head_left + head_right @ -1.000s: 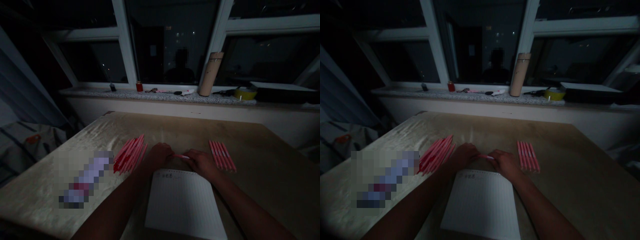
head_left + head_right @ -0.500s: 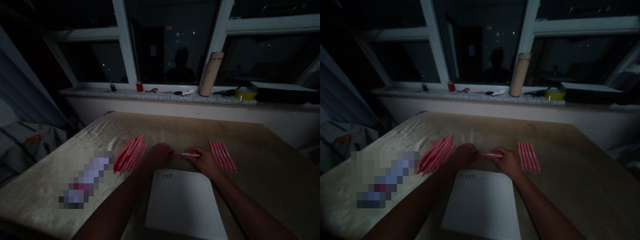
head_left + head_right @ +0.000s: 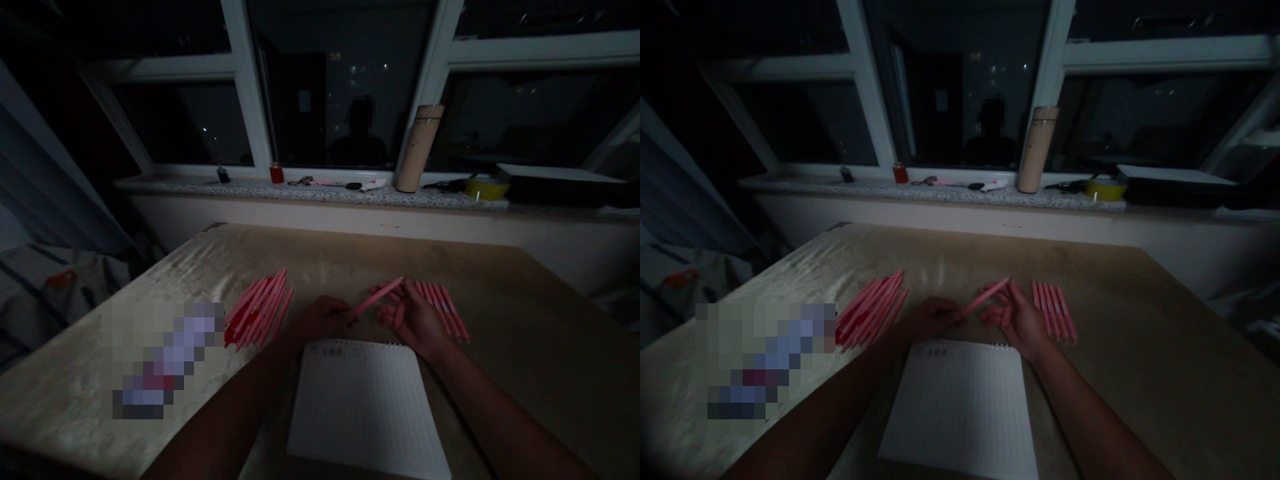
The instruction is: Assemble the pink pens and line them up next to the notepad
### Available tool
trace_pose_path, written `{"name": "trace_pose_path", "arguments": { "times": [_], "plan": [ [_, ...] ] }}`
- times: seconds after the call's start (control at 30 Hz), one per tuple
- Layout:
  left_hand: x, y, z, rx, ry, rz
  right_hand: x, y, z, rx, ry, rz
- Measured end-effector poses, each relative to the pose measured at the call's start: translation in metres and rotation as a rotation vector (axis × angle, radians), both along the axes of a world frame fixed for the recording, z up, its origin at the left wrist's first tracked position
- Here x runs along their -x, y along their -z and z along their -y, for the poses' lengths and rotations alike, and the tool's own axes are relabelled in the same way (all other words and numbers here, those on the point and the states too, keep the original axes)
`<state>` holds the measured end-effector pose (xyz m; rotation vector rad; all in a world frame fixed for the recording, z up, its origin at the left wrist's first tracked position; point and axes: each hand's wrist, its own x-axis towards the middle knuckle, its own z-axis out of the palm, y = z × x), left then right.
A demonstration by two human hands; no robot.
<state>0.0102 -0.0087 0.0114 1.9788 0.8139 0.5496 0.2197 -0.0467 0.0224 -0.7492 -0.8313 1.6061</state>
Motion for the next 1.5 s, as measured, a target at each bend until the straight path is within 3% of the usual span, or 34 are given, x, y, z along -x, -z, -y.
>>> {"name": "trace_pose_path", "arguments": {
  "times": [0.1, 0.3, 0.47, 1.03, 1.5],
  "plan": [
    [-0.0009, 0.001, 0.0014, 0.114, 0.038, 0.063, 0.0004, -0.0025, 0.0026, 0.025, -0.074, -0.034],
    [0.0009, 0.0029, 0.0, 0.239, 0.043, 0.083, -0.0007, -0.0047, 0.0051, 0.115, -0.082, -0.148],
    [0.0015, 0.0036, -0.0011, 0.279, 0.047, 0.074, -0.0023, -0.0009, 0.0039, 0.05, -0.067, -0.075],
    [0.0016, 0.0026, 0.0002, 0.263, 0.03, 0.042, -0.0023, -0.0013, 0.0043, 0.113, -0.064, -0.154],
    [0.0011, 0.0015, 0.0, 0.253, 0.041, 0.058, -0.0015, -0.002, 0.004, 0.073, -0.019, -0.042]
  ]
}}
